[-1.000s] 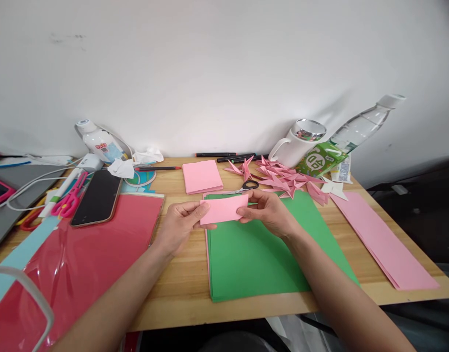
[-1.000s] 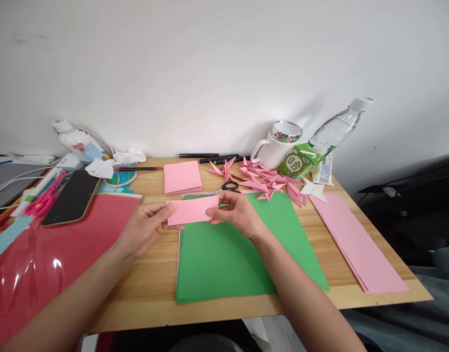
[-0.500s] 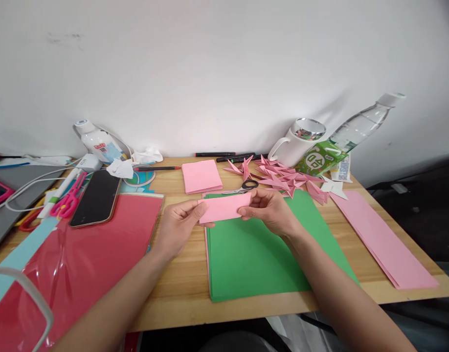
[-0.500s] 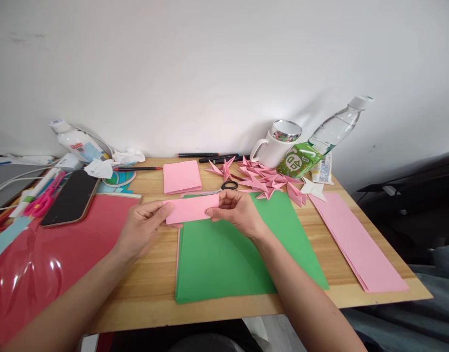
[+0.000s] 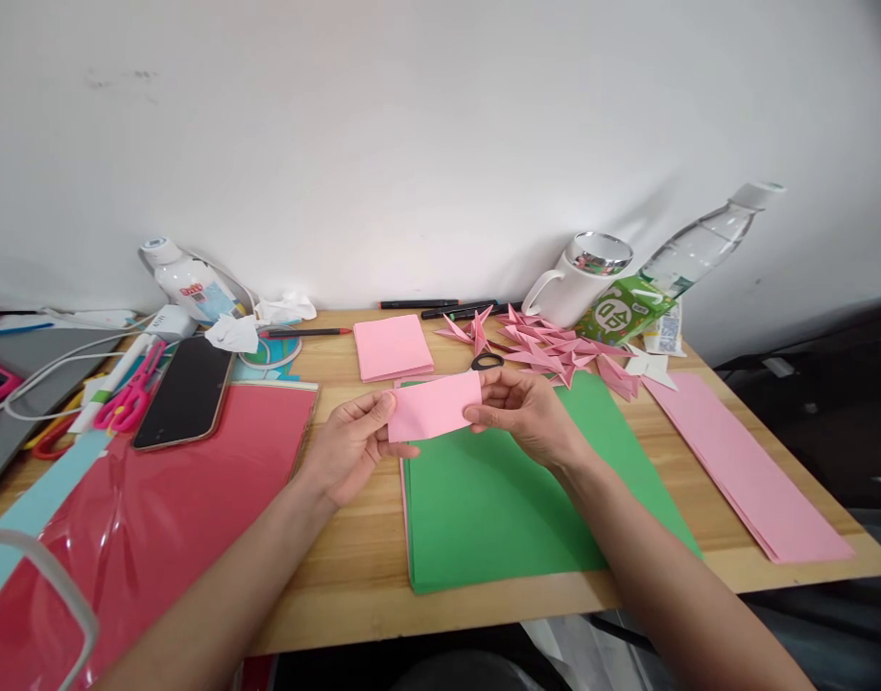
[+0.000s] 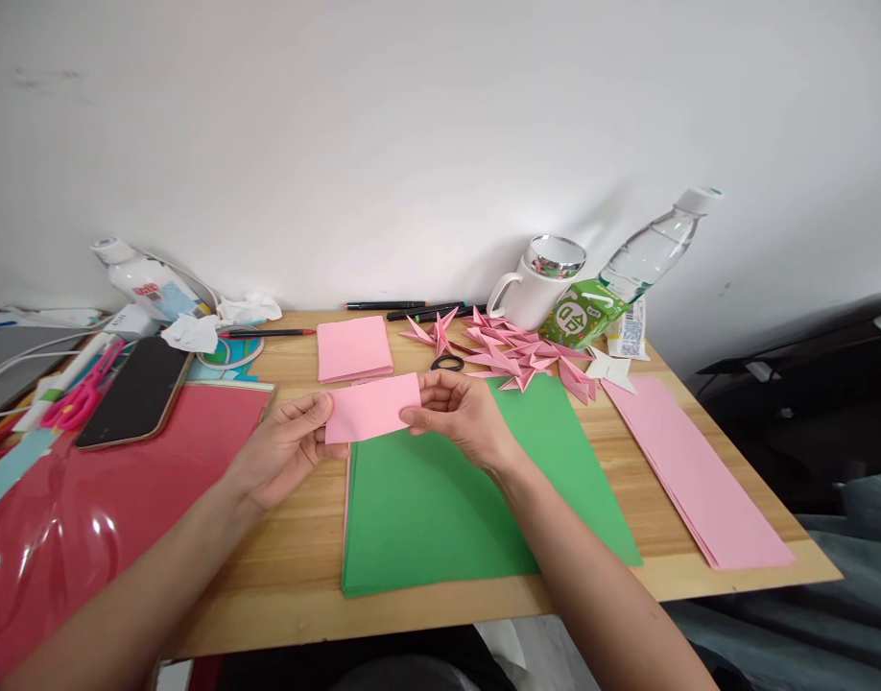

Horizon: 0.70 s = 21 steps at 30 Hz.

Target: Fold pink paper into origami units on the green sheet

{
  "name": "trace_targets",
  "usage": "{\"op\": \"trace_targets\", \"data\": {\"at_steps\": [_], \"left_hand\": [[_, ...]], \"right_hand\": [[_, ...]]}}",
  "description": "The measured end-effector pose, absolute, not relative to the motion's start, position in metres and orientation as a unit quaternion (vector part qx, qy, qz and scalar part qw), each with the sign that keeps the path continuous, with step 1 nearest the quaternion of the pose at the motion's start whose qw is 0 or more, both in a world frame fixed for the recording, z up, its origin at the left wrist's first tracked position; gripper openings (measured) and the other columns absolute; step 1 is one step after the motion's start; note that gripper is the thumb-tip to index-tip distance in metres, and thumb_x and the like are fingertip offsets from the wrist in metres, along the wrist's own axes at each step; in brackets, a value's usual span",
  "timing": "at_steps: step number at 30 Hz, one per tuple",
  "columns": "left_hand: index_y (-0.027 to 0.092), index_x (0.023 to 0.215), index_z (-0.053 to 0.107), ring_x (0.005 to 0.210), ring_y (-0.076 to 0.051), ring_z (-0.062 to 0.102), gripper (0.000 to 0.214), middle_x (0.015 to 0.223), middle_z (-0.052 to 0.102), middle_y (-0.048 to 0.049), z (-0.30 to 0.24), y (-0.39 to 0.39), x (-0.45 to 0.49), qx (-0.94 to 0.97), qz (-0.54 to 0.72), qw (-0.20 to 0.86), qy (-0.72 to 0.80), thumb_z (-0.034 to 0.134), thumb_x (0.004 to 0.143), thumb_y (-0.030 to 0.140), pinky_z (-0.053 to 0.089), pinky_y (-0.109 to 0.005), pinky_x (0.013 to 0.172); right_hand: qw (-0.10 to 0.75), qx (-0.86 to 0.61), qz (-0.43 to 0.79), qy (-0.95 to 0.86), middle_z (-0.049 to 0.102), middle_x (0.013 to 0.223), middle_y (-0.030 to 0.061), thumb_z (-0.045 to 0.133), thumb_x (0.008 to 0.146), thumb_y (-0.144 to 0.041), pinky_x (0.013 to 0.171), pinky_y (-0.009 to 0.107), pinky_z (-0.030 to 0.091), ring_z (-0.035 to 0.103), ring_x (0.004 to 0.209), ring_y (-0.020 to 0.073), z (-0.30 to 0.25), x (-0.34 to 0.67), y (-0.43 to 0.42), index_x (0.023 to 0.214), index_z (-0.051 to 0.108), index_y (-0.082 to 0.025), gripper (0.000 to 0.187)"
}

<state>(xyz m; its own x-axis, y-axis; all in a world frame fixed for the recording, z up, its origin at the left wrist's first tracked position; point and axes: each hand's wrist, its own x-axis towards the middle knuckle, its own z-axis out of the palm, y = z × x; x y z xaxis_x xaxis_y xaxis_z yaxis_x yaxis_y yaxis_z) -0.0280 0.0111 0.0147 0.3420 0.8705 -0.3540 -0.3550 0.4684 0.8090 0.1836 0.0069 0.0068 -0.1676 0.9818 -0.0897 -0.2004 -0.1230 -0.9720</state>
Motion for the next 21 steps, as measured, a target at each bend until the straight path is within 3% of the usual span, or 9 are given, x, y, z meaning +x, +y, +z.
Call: {"op": "trace_targets", "data": {"at_steps": [7,13,17,21], "left_hand": [[0.013,0.075,0.061,0.068,-0.017,0.067,0.028,0.08,0.071,-0.006,0.014,0.009,-0.025,0.344,0.409,0.742,0.404,0.074,0.069,0.037,0.059,-0.031,0.06],[0.013,0.091,0.062,0.077,-0.019,0.068,0.037,0.089,0.072,-0.0067,0.014,0.006,-0.021,0.393,0.399,0.717,0.416,0.08,0.061,0.027,0.059,-0.033,0.068],[0.011,0.095,0.062,0.08,-0.02,0.068,0.047,0.092,0.072,-0.0094,0.016,0.006,-0.021,0.384,0.377,0.731,0.42,0.083,0.054,0.019,0.058,-0.03,0.07],[0.011,0.098,0.061,0.08,-0.02,0.068,0.046,0.093,0.072,-0.0096,0.015,0.004,-0.021,0.392,0.384,0.724,0.418,0.082,0.057,0.021,0.058,-0.032,0.071]], "right_hand": [[0.464,-0.419,0.626,-0.466,0.065,0.082,0.0027,0.08,0.061,-0.029,0.055,0.022,0.055,0.06,0.071,0.0128,0.004,0.181,0.007,0.087,0.06,-0.016,0.035],[0.448,-0.412,0.658,-0.444,0.06,0.089,-0.0012,0.084,0.051,-0.017,0.057,0.025,0.057,0.062,0.063,0.0115,0.003,0.171,0.002,0.114,0.052,-0.022,0.071],[0.454,-0.403,0.645,-0.464,0.059,0.086,-0.0012,0.083,0.054,-0.018,0.059,0.026,0.056,0.062,0.064,0.0127,0.001,0.168,0.0,0.12,0.048,-0.023,0.075],[0.451,-0.416,0.633,-0.471,0.06,0.087,0.0,0.083,0.053,-0.023,0.059,0.028,0.055,0.061,0.062,0.014,-0.002,0.166,0.0,0.124,0.044,-0.024,0.081]]}}
